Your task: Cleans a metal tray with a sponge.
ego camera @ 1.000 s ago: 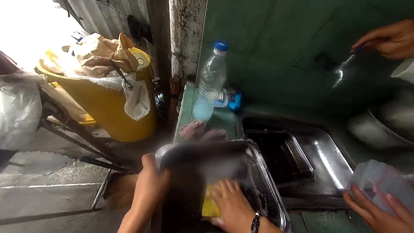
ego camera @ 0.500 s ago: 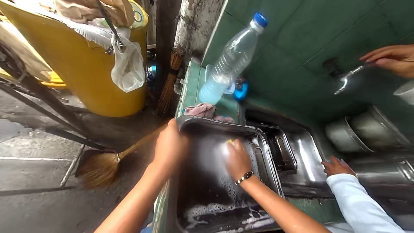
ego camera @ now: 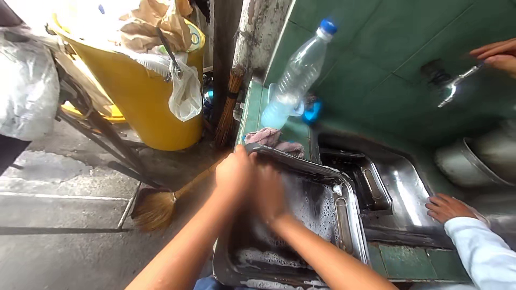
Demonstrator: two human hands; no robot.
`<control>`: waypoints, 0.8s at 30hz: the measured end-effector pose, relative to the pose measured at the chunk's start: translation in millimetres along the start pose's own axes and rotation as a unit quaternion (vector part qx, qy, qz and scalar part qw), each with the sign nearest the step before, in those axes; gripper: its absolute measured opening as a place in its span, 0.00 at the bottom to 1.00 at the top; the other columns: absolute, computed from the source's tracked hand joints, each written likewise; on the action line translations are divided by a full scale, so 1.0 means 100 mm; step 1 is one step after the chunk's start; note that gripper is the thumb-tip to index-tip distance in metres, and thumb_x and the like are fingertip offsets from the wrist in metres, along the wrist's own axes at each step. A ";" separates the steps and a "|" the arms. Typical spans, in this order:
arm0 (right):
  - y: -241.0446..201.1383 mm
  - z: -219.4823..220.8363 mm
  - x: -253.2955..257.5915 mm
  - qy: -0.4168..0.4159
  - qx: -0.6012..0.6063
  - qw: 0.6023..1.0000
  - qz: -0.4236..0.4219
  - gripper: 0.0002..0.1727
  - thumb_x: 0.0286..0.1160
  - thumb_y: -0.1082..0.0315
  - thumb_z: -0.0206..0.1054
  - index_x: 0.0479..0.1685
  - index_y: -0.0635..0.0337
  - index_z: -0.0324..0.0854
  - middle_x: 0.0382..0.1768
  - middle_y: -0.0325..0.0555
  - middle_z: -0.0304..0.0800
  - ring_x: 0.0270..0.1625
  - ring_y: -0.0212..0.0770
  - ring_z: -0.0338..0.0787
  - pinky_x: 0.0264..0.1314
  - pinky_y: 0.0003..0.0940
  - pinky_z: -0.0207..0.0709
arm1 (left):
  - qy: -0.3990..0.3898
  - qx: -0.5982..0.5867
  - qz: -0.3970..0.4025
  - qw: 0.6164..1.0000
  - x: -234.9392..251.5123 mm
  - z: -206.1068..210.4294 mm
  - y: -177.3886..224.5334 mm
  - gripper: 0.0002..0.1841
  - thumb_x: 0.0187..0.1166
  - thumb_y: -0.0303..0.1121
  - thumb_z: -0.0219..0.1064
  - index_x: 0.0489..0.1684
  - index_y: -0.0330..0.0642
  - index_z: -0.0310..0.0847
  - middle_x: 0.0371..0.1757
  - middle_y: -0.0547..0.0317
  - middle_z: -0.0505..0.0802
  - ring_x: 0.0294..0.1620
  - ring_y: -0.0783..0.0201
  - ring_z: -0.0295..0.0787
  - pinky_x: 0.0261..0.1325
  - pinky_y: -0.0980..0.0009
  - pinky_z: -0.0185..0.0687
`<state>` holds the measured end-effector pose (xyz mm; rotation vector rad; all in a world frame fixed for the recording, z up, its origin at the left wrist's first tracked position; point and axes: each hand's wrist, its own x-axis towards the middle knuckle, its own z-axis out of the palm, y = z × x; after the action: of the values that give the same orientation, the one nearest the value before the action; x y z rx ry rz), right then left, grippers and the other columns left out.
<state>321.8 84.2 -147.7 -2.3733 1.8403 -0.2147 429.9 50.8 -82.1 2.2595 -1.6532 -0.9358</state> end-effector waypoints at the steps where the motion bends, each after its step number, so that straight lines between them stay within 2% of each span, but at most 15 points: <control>1: 0.00 -0.01 -0.05 -0.035 0.003 0.999 0.002 0.25 0.76 0.61 0.68 0.73 0.57 0.82 0.66 0.63 0.82 0.68 0.61 0.84 0.64 0.59 0.79 | 0.003 -0.007 0.003 1.000 0.03 0.00 0.00 0.23 0.92 0.50 0.53 0.65 0.36 0.74 0.49 0.35 0.91 0.54 0.35 0.91 0.51 0.38 0.83; 3: 0.02 -0.12 -0.19 -0.150 0.031 0.988 -0.020 0.26 0.78 0.61 0.67 0.76 0.56 0.80 0.73 0.64 0.79 0.76 0.62 0.78 0.75 0.62 0.72 | 0.003 -0.019 0.003 1.000 0.08 0.01 0.00 0.20 0.88 0.42 0.59 0.68 0.36 0.73 0.51 0.35 0.91 0.54 0.34 0.91 0.52 0.36 0.83; 5: 0.12 -0.27 -0.41 -0.245 0.058 0.966 -0.062 0.26 0.76 0.59 0.70 0.74 0.57 0.81 0.75 0.64 0.77 0.78 0.64 0.76 0.77 0.64 0.69 | -0.001 -0.018 0.000 1.000 0.10 0.04 0.02 0.21 0.87 0.40 0.61 0.71 0.36 0.71 0.53 0.33 0.91 0.56 0.33 0.90 0.53 0.34 0.82; 7: 0.32 -0.45 -0.66 -0.303 0.073 0.947 -0.072 0.24 0.74 0.59 0.72 0.68 0.60 0.83 0.75 0.65 0.76 0.79 0.65 0.75 0.78 0.65 0.66 | 0.003 -0.005 -0.004 1.000 0.09 0.07 0.05 0.22 0.87 0.38 0.61 0.73 0.35 0.68 0.53 0.31 0.90 0.56 0.31 0.90 0.53 0.34 0.82; 9: 0.65 -0.64 -0.83 -0.321 0.046 0.946 -0.027 0.25 0.74 0.58 0.73 0.67 0.63 0.82 0.74 0.68 0.75 0.79 0.67 0.74 0.78 0.68 0.65 | 0.015 -0.014 -0.001 1.000 0.05 0.08 0.06 0.22 0.87 0.36 0.61 0.73 0.33 0.66 0.52 0.29 0.90 0.56 0.29 0.89 0.52 0.32 0.82; 13: 1.15 -0.88 -0.97 -0.290 -0.051 0.947 0.125 0.30 0.80 0.58 0.67 0.76 0.68 0.73 0.80 0.69 0.69 0.84 0.68 0.67 0.83 0.67 0.60 | 0.011 0.013 0.006 1.000 0.08 0.05 0.04 0.22 0.86 0.35 0.61 0.72 0.33 0.66 0.55 0.31 0.90 0.59 0.32 0.89 0.56 0.35 0.82; 16: 1.21 -0.75 -0.88 -0.197 -0.050 0.958 0.202 0.27 0.82 0.62 0.63 0.76 0.69 0.73 0.79 0.66 0.71 0.84 0.64 0.70 0.83 0.59 0.63 | 0.008 0.028 0.009 1.000 0.09 0.05 0.03 0.23 0.84 0.34 0.64 0.72 0.33 0.67 0.56 0.32 0.90 0.59 0.34 0.89 0.58 0.38 0.83; 18: 1.18 -0.64 -0.63 -0.132 -0.038 0.961 0.241 0.25 0.84 0.64 0.59 0.77 0.67 0.73 0.81 0.64 0.70 0.83 0.61 0.72 0.83 0.56 0.67 | 0.010 0.035 0.002 0.999 0.06 0.03 0.07 0.22 0.84 0.33 0.64 0.72 0.33 0.66 0.55 0.33 0.90 0.59 0.36 0.90 0.58 0.40 0.84; 20: 1.06 -0.49 -0.34 -0.087 -0.026 0.968 0.234 0.25 0.85 0.64 0.58 0.77 0.64 0.75 0.80 0.64 0.72 0.81 0.63 0.74 0.80 0.59 0.68 | 0.007 0.038 -0.012 0.999 0.06 0.02 0.11 0.22 0.84 0.34 0.62 0.73 0.34 0.66 0.57 0.35 0.90 0.60 0.38 0.90 0.59 0.42 0.84; 22: 0.80 -0.29 -0.20 -0.074 -0.011 0.984 0.160 0.27 0.82 0.61 0.60 0.78 0.60 0.76 0.80 0.66 0.73 0.81 0.65 0.74 0.79 0.65 0.67 | 0.004 0.024 -0.016 1.000 0.07 0.04 0.08 0.23 0.85 0.35 0.63 0.74 0.34 0.66 0.58 0.35 0.90 0.62 0.39 0.90 0.61 0.41 0.83; 24: 0.47 -0.22 -0.16 -0.089 0.010 0.992 0.084 0.33 0.80 0.49 0.63 0.79 0.59 0.75 0.83 0.64 0.70 0.84 0.64 0.71 0.80 0.66 0.66 | 0.001 -0.010 -0.013 1.000 0.12 0.05 0.06 0.23 0.85 0.35 0.63 0.75 0.36 0.68 0.60 0.35 0.89 0.64 0.39 0.88 0.63 0.39 0.82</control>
<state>269.2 87.2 -135.4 -2.1323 1.9294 -0.0041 424.7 39.3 -87.5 2.2743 -1.6099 -0.9518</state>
